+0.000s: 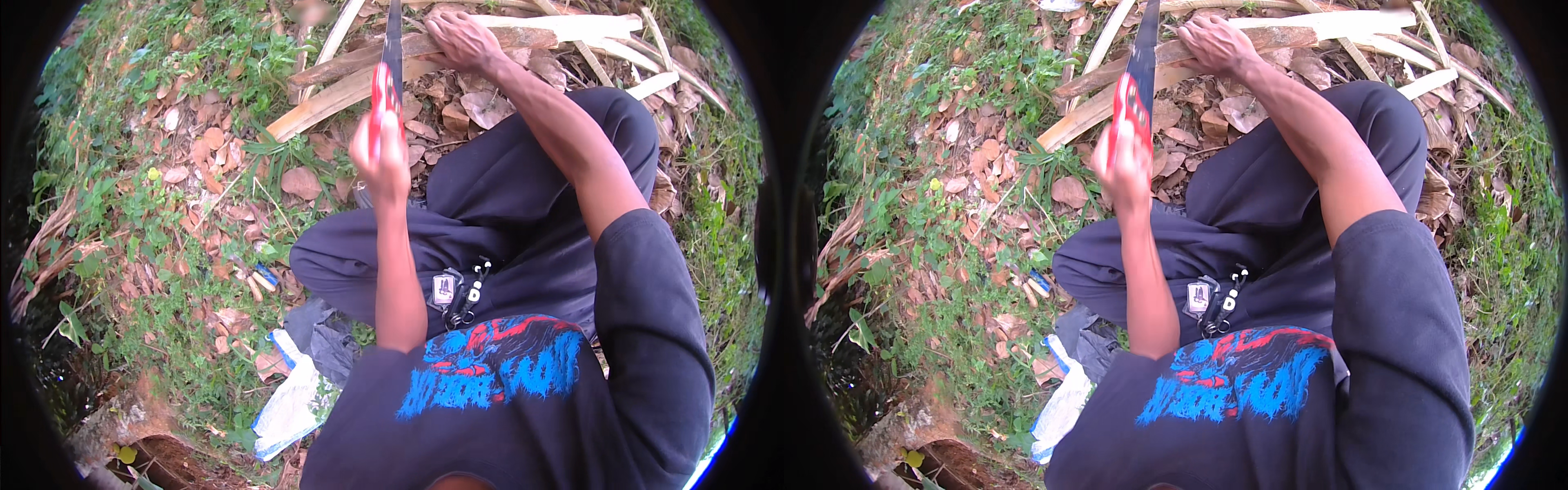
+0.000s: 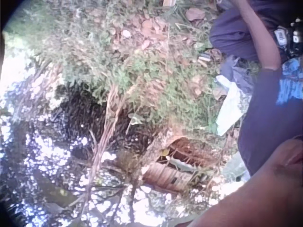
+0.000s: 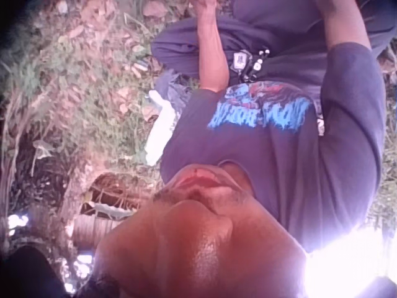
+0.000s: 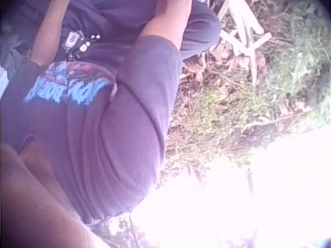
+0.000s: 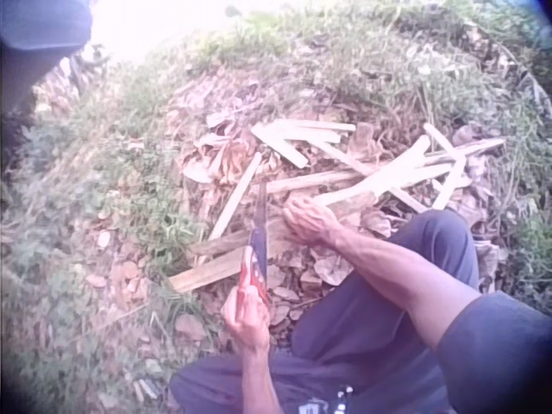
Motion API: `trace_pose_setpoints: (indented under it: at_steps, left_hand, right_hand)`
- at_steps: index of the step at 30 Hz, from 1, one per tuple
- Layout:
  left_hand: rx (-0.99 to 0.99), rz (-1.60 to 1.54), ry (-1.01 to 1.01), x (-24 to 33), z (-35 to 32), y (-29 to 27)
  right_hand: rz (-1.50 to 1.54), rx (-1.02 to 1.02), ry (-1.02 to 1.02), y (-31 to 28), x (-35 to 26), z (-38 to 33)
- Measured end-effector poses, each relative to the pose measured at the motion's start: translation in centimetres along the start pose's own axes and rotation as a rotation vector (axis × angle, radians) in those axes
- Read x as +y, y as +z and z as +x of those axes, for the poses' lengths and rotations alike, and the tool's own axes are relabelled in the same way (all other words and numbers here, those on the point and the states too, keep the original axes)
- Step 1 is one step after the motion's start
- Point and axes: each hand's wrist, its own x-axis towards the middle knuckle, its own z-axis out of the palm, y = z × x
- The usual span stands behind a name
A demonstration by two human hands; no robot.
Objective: The person sits on the ground and uses a red hand saw to cut a piece of light-colored wood. They hold the wood steady with one hand and saw with the other, eventually splitting the wood into two pieces.
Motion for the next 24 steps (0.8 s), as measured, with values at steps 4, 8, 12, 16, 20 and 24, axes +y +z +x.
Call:
trace_pose_setpoints:
  at_steps: [4,8,12,16,20,24]
  left_hand:
    - [-0.001,0.104,0.079,-0.8,4.6,2.1]
    - [0.012,-0.022,-0.029,0.2,-3.9,-0.3]
    - [0.005,-0.1,-0.015,1.7,-7.2,-1.1]
    - [-0.002,0.022,-0.016,4.8,-2.4,-0.1]
    - [-0.053,-0.026,-0.079,4.9,-2.3,-3.8]
    - [-0.052,-0.065,-0.111,3.5,-6.5,-3.7]
  right_hand:
    - [0.008,-0.096,-0.001,-1.4,0.1,1.1]
    - [-0.027,-0.117,0.057,-1.4,1.3,1.0]
    - [-0.041,-0.083,0.055,-1.4,0.4,0.7]
    - [-0.052,-0.17,0.184,-1.4,-0.2,1.0]
    - [0.011,-0.097,0.201,-2.9,-0.1,0.5]
    - [0.034,-0.2,0.101,-2.4,-0.6,0.3]
